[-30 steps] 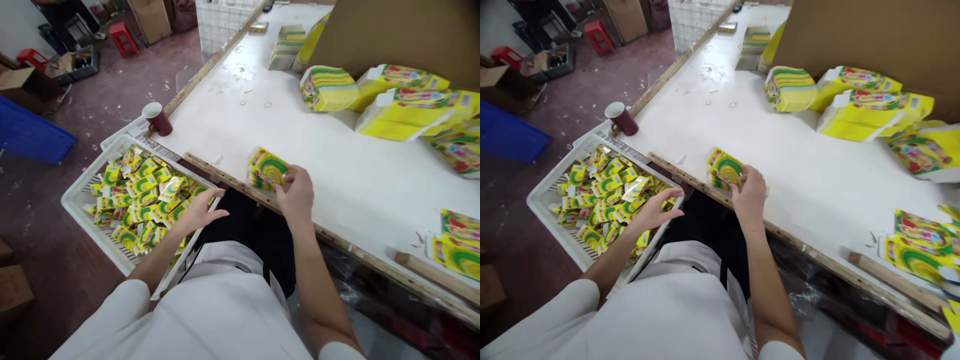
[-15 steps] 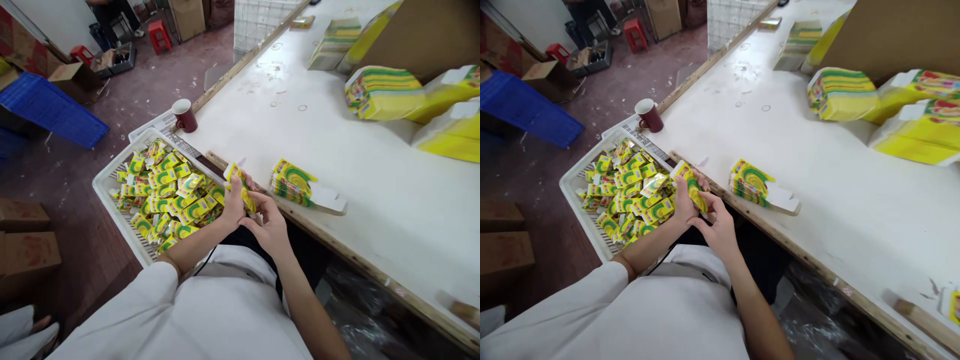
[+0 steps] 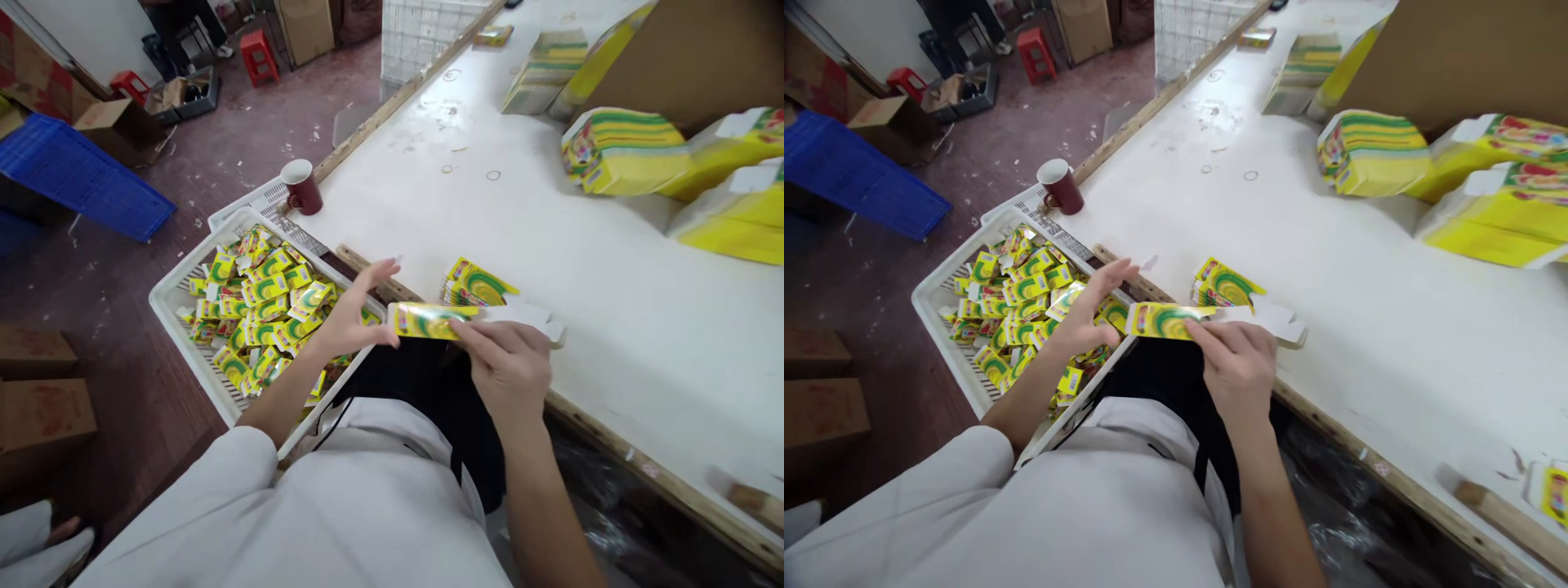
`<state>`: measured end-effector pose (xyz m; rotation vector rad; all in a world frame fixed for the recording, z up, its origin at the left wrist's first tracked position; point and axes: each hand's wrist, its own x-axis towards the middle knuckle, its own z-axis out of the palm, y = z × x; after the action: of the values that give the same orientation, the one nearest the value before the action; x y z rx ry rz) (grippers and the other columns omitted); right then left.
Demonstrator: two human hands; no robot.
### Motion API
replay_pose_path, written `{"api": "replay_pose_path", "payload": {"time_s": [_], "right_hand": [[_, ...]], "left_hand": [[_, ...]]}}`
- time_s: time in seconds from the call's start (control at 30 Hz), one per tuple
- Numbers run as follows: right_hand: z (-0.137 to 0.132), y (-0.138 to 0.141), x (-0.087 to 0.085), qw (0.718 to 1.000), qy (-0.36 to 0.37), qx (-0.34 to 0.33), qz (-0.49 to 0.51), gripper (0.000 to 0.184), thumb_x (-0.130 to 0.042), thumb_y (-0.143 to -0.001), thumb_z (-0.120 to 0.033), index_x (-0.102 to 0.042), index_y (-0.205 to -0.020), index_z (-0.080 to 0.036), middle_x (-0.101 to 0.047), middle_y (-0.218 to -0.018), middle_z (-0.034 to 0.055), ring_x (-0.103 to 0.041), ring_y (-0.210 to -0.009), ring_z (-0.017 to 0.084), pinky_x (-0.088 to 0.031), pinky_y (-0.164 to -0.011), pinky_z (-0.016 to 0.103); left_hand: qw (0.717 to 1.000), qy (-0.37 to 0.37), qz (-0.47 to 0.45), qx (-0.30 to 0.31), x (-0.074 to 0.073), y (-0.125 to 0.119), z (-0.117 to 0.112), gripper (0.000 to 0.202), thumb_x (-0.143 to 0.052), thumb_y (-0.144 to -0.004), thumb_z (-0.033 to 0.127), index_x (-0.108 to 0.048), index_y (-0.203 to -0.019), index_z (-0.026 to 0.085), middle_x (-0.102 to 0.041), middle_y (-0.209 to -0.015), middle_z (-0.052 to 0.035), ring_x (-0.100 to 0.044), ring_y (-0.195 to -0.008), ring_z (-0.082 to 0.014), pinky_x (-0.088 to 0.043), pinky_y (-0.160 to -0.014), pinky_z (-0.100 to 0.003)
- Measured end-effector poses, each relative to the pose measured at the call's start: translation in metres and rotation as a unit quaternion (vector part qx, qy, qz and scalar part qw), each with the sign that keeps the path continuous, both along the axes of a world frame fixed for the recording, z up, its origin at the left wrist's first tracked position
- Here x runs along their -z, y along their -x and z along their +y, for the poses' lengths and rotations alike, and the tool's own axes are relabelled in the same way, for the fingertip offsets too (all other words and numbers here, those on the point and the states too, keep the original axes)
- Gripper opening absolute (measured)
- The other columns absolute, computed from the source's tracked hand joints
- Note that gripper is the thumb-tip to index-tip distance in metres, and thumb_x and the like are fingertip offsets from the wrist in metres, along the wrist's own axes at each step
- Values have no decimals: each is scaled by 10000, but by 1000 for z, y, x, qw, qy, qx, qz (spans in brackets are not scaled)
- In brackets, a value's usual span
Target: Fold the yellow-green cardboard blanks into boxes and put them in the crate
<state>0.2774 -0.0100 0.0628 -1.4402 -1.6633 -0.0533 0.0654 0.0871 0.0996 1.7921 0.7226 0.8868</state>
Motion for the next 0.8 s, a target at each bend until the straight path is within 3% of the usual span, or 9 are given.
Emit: {"api": "replay_pose_path", "payload": {"time_s": [0.07, 0.13, 0.27, 0.33, 0.4, 0.5, 0.57, 0.67, 0.8], "right_hand": [[-1, 7, -5, 997, -13, -50, -65, 371, -639, -879, -70, -741, -1103, -348, -778, -911, -18, -667, -938, 187, -430, -1040, 416], [-2, 17, -6, 995, -26, -75, -67, 414, -648, -879, -84, -699, -1175, -368, -760, -1045, -14, -640, -1097, 205, -324, -1154, 460], [-3, 27, 1, 986, -14, -20, 166, 704, -721, -851, -306, -411, -1483, -321, -457, -1524, 85, -403, -1422, 315, -298, -1183, 544], [-2, 29, 7, 933, 62, -54, 350, 716, -660, -886, -412, -345, -1517, -292, -426, -1548, 101, -409, -1426, 312, -356, -1162, 538], [1, 30, 11, 839, 178, -127, 499, 607, -576, -921, -486, -423, -1472, -283, -540, -1462, 94, -503, -1360, 291, -424, -1126, 513], [7, 32, 14, 702, 291, -211, 615, 559, -591, -887, -540, -534, -1387, -297, -641, -1354, 64, -593, -1264, 282, -501, -1062, 486], [9, 32, 16, 664, 312, -241, 636, 537, -638, -862, -509, -560, -1359, -321, -613, -1395, 28, -587, -1273, 272, -502, -1068, 474], [9, 32, 19, 682, 316, -252, 609, 533, -586, -909, -494, -509, -1410, -330, -546, -1469, 8, -547, -1326, 254, -477, -1100, 459], [3, 33, 20, 821, 239, -231, 465, 646, -495, -953, -531, -320, -1535, -314, -387, -1584, 28, -437, -1422, 248, -415, -1152, 456]], "left_hand": [[991, -58, 110, 56, -5, -2, -4, 1115, -876, -533, 585, -392, -1450, 177, -441, -1498, -211, -414, -1394, -399, -346, -1146, -517], [975, -67, 192, 92, -3, -11, -11, 955, -861, -623, 437, -403, -1417, 168, -528, -1408, -199, -519, -1302, -368, -428, -1082, -495], [964, -77, 255, 23, 10, -22, -21, 746, -753, -746, 327, -378, -1377, 196, -582, -1297, -141, -603, -1188, -309, -493, -1001, -449], [962, -103, 252, 23, 15, -23, -24, 833, -782, -730, 368, -320, -1405, 210, -542, -1331, -142, -577, -1220, -314, -488, -1009, -449], [963, -120, 235, 49, 19, -24, -26, 921, -795, -724, 397, -245, -1441, 223, -508, -1358, -146, -570, -1226, -308, -500, -991, -435], [960, -157, 223, 58, 24, -25, -28, 915, -769, -758, 391, -197, -1451, 222, -502, -1326, -148, -593, -1177, -291, -527, -921, -404], [954, -191, 225, 55, 26, -25, -29, 792, -736, -784, 362, -262, -1403, 226, -523, -1270, -130, -619, -1119, -272, -537, -868, -374], [948, -202, 241, 55, 28, -26, -30, 621, -712, -764, 285, -364, -1277, 241, -552, -1203, -93, -650, -1032, -248, -542, -787, -337], [957, -138, 249, 52, 32, -28, -26, 718, -703, -723, 243, -293, -1312, 222, -554, -1208, -100, -669, -958, -236, -548, -738, -332]]}}
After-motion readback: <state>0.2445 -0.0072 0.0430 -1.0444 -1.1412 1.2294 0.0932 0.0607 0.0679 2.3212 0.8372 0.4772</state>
